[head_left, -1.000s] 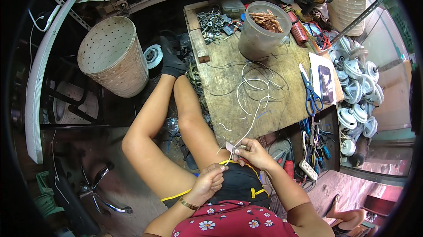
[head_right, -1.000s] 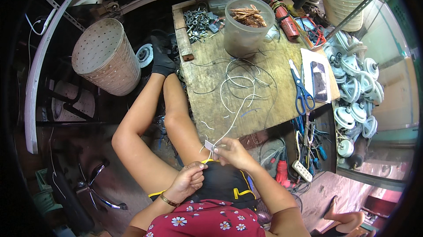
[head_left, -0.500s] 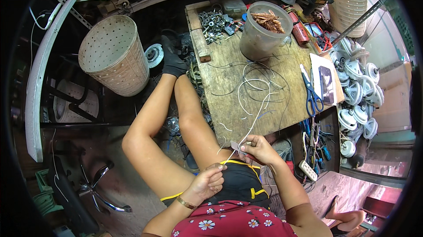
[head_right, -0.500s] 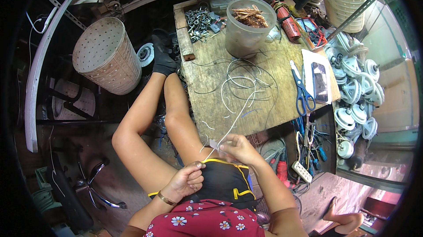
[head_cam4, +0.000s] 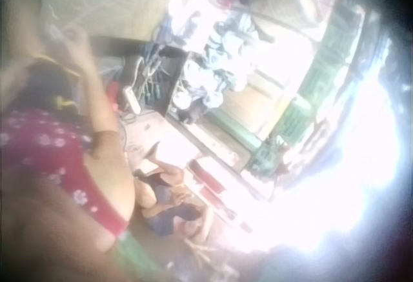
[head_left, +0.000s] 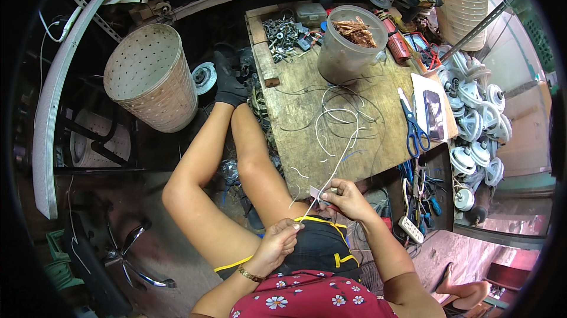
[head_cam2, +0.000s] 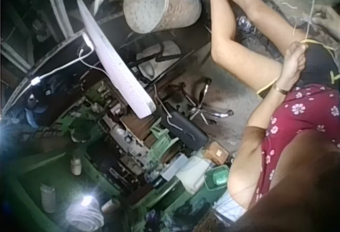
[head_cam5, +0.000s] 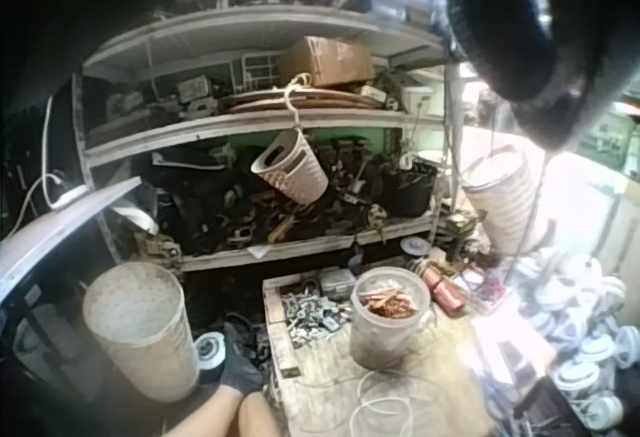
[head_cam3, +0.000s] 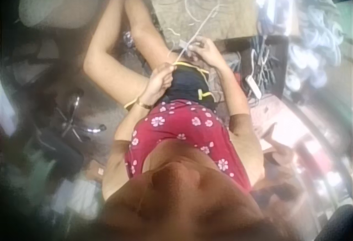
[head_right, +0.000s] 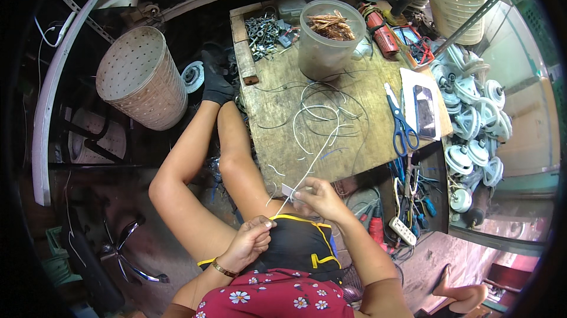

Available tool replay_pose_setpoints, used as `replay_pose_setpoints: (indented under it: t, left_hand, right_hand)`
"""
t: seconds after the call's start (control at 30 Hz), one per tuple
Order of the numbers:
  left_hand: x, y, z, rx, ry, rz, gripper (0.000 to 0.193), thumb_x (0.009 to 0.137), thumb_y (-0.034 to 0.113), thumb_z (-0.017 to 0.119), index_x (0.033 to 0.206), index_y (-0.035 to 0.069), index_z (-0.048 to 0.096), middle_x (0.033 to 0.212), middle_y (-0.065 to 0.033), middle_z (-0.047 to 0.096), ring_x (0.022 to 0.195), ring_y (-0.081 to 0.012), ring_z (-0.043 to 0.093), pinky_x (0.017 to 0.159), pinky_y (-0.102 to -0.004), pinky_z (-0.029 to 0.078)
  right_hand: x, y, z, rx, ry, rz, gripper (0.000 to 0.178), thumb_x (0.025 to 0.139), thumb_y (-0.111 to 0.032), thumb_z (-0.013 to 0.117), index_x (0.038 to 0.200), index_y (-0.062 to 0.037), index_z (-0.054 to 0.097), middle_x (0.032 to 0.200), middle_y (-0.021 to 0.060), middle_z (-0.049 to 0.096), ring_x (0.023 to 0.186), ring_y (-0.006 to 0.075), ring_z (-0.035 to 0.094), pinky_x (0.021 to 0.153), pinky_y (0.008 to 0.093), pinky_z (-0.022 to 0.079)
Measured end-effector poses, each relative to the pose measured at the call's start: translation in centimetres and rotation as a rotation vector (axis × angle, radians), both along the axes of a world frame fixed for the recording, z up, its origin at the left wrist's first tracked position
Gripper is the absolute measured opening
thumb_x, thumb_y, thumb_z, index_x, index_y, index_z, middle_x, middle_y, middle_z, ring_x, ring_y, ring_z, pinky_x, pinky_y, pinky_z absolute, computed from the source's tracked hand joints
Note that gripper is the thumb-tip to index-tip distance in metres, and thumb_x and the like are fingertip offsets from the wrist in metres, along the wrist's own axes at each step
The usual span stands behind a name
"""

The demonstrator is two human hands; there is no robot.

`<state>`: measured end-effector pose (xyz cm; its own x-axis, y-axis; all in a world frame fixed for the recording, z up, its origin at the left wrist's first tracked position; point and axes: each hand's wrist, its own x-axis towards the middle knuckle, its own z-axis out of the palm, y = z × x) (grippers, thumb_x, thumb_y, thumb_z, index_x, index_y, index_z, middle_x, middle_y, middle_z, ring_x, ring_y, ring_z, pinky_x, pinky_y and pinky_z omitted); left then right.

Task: The person assembles electrical components by hand, threading thin white wires through small holes in a grey plastic connector and securing them using a small rectangular tool and a red handled cutter.

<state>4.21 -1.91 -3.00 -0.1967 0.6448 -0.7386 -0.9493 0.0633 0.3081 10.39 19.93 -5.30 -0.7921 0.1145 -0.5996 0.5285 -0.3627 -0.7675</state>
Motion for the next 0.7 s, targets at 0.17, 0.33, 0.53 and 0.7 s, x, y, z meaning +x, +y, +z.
replay_pose_setpoints:
  t: [0.17, 0.33, 0.53, 0.7]
  left_hand:
    - [-0.8, -1.1, -0.4, 0.06, -0.11, 0.067, 0.012, 0.093, 0.012, 0.051, 0.091, 0.004, 0.059, 0.047, 0.0087, 0.026, 0.037, -0.0026, 0.021, 0.036, -0.0195, 0.017]
    - [-1.9, -2.4, -0.7, -0.117, 0.014, 0.057, 0.01, 0.09, 0.014, 0.055, 0.088, 0.005, 0.06, 0.047, 0.0079, 0.027, 0.039, -0.0032, 0.023, 0.037, -0.0197, 0.019]
    - [-4.9, 1.0, 0.9, -0.467, 1.528, -0.104, 0.008, 0.079, 0.012, 0.067, 0.079, 0.004, 0.066, 0.057, -0.0052, 0.06, 0.046, -0.0126, 0.054, 0.046, -0.0268, 0.042]
    - [-5.9, 2.3, 2.7, -0.497, 2.05, -0.165, 0.006, 0.071, 0.007, 0.07, 0.076, 0.008, 0.066, 0.058, -0.0081, 0.059, 0.047, -0.0196, 0.055, 0.046, -0.0309, 0.043]
  right_hand:
    - [0.0, 1.3, -1.2, 0.254, 0.014, -0.111, 0.019, 0.087, -0.012, 0.059, 0.101, 0.0017, 0.056, 0.071, 0.0071, 0.063, 0.052, 0.0082, 0.055, 0.046, 0.0201, 0.044]
    - [0.2, 9.9, 0.5, 0.464, 0.065, -0.434, 0.033, 0.087, -0.006, 0.054, 0.119, -0.0012, 0.048, 0.063, 0.0039, 0.057, 0.049, 0.0097, 0.052, 0.046, 0.0219, 0.042]
    - [-3.7, 12.4, 1.8, 1.97, -0.018, -0.188, 0.052, 0.077, -0.006, 0.064, 0.125, -0.0039, 0.044, 0.113, 0.0167, 0.055, 0.103, 0.0298, 0.051, 0.087, 0.0421, 0.039]
    - [-7.9, 1.8, 6.4, 1.281, 0.678, 0.278, 0.022, 0.077, -0.019, 0.064, 0.095, -0.0053, 0.064, 0.085, 0.0135, 0.063, 0.089, 0.0322, 0.057, 0.085, 0.0448, 0.041]
